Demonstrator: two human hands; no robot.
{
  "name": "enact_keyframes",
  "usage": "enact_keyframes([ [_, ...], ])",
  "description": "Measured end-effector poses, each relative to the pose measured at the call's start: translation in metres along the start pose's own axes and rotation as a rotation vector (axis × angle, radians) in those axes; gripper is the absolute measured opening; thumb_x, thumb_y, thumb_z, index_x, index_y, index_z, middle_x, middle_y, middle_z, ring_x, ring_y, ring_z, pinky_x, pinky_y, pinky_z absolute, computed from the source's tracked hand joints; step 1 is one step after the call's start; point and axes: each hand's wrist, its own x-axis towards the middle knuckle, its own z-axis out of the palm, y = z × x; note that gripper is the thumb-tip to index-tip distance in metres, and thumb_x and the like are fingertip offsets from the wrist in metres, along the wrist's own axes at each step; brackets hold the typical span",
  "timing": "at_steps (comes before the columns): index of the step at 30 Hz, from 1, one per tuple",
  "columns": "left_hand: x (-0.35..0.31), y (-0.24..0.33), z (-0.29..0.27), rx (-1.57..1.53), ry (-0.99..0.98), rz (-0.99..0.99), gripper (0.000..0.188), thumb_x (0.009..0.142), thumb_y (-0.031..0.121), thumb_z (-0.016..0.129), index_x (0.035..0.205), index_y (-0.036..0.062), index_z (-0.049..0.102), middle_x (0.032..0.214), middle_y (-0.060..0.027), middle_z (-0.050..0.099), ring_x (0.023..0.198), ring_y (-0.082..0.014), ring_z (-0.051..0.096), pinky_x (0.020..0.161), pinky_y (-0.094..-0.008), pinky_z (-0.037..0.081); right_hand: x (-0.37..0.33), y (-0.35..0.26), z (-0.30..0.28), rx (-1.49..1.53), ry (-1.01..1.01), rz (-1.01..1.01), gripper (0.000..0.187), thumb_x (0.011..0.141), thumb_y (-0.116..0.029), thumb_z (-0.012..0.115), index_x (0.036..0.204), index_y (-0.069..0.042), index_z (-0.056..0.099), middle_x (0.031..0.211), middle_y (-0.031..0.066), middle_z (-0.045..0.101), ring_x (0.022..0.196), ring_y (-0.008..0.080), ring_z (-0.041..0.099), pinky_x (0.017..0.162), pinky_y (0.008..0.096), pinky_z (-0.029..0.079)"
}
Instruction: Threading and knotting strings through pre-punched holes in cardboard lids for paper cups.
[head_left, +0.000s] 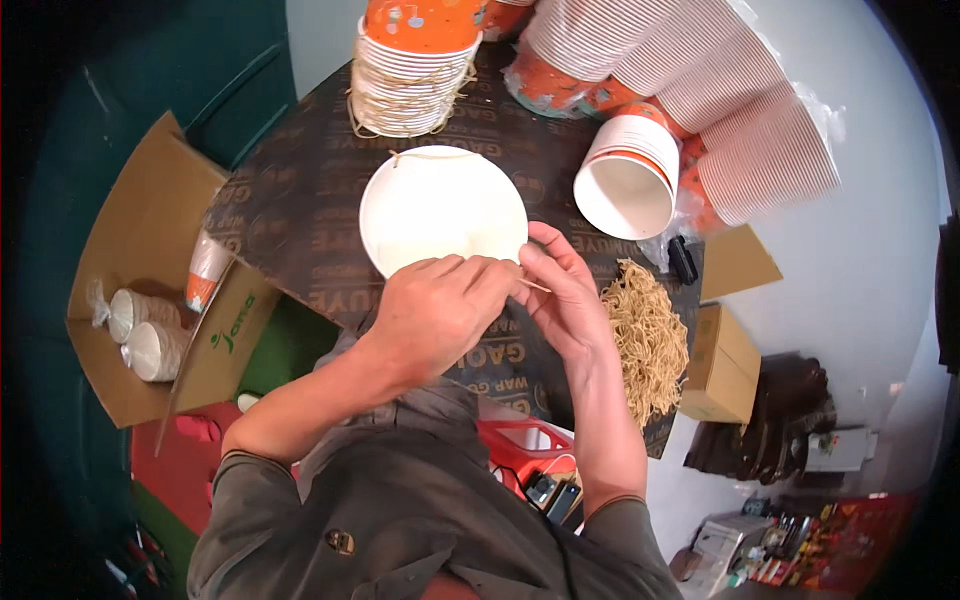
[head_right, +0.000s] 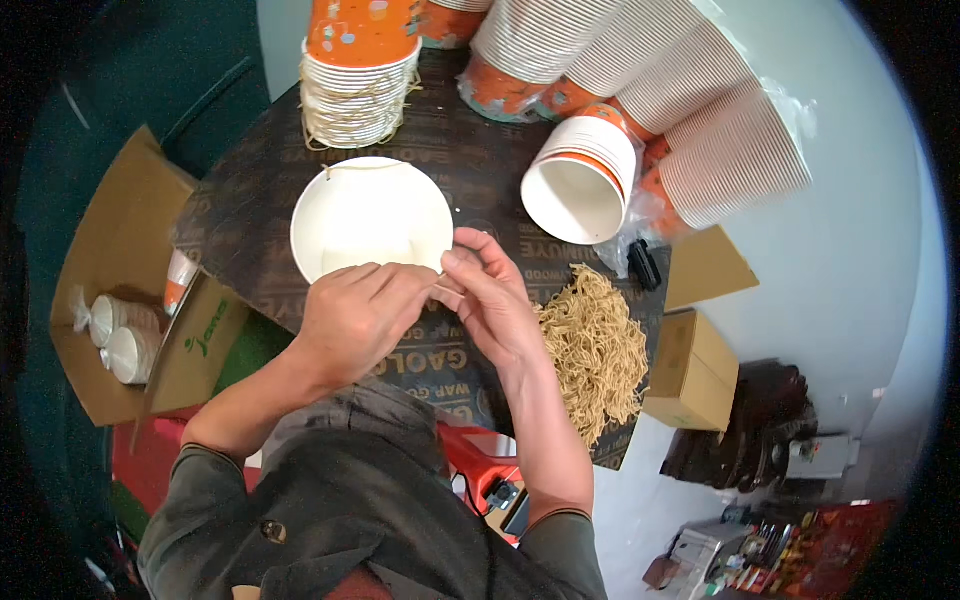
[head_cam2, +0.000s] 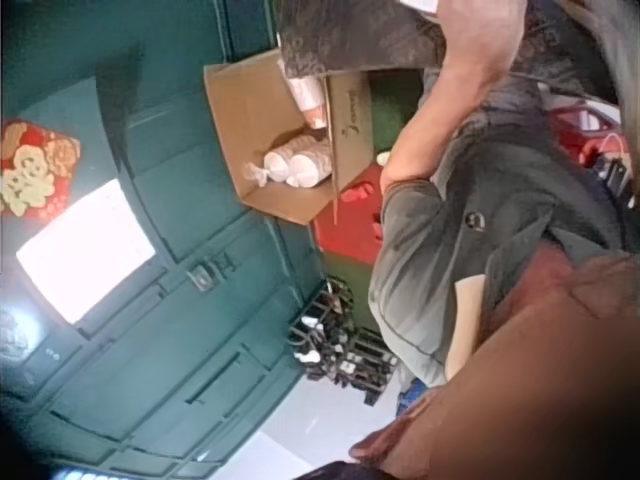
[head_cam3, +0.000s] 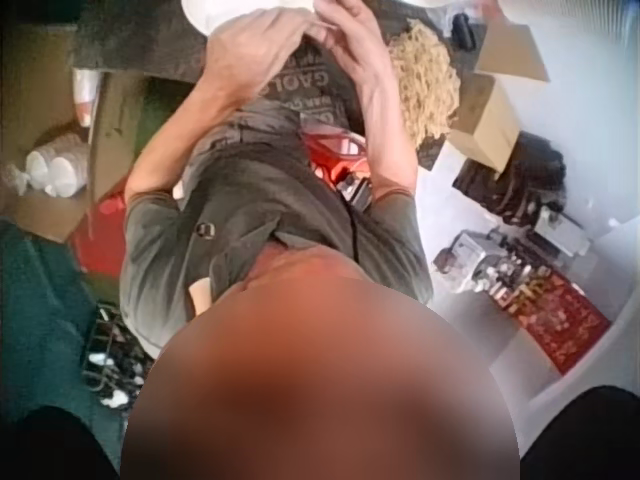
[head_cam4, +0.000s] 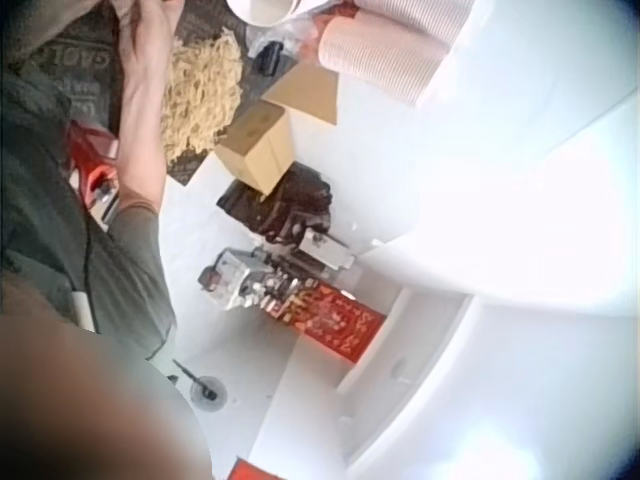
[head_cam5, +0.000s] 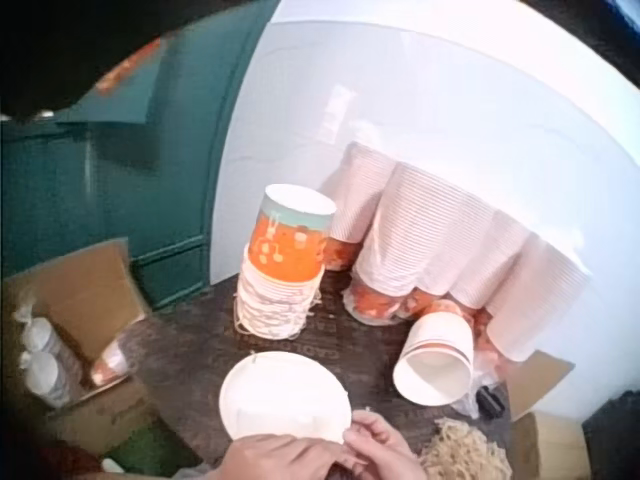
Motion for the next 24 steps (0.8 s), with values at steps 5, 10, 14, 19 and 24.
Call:
enact_keyframes([
  [5,-0.001,0.001,-0.002,0.010,-0.024,-0.043,0.025,0.093,0.006,0.082,0.117,0.0093,0.076,0.101,-0.0076,0.078,0.089,-0.0290,0.078,0.076,-0.0407,0.060,0.007,0.004,-0.006,0.124,-0.109,0.053,0.037,0.108,-0.004,0.073,0.143,-0.005,0.061,0.129,0.0157,0.077,0.118,0.0265,0.078,0.106,0.0427,0.062],
  [10,0.000,0.000,-0.005,-0.003,-0.022,-0.089,0.021,0.095,0.006,0.082,0.115,0.0094,0.077,0.103,-0.0078,0.079,0.092,-0.0289,0.078,0.079,-0.0410,0.061,0.012,0.011,-0.015,0.178,-0.065,0.004,0.035,0.107,-0.002,0.074,0.140,-0.006,0.063,0.127,0.0149,0.077,0.115,0.0254,0.078,0.108,0.0435,0.062],
  [14,0.000,0.001,-0.005,0.022,-0.082,-0.077,0.018,0.097,0.009,0.081,0.114,0.0095,0.078,0.104,-0.0076,0.080,0.092,-0.0289,0.079,0.080,-0.0408,0.061,0.017,0.008,-0.024,0.280,-0.027,-0.147,0.034,0.104,0.002,0.073,0.136,-0.007,0.065,0.120,0.0069,0.077,0.109,0.0214,0.077,0.109,0.0434,0.062],
  [19,0.000,0.004,-0.008,0.014,-0.093,-0.091,0.016,0.097,0.010,0.081,0.114,0.0099,0.078,0.103,-0.0076,0.081,0.092,-0.0290,0.078,0.079,-0.0403,0.061,0.018,-0.022,-0.011,0.364,-0.119,-0.248,0.031,0.106,-0.001,0.073,0.136,-0.007,0.067,0.122,0.0088,0.076,0.104,0.0193,0.075,0.110,0.0462,0.062],
  [24,0.014,0.008,-0.015,-0.102,-0.152,-0.207,0.012,0.101,0.011,0.077,0.111,0.0050,0.078,0.095,-0.0104,0.080,0.085,-0.0312,0.078,0.076,-0.0390,0.060,0.014,-0.059,0.017,0.063,-0.217,-0.412,0.024,0.111,-0.011,0.069,0.135,-0.006,0.068,0.118,0.0077,0.076,0.103,0.0173,0.075,0.103,0.0406,0.064],
])
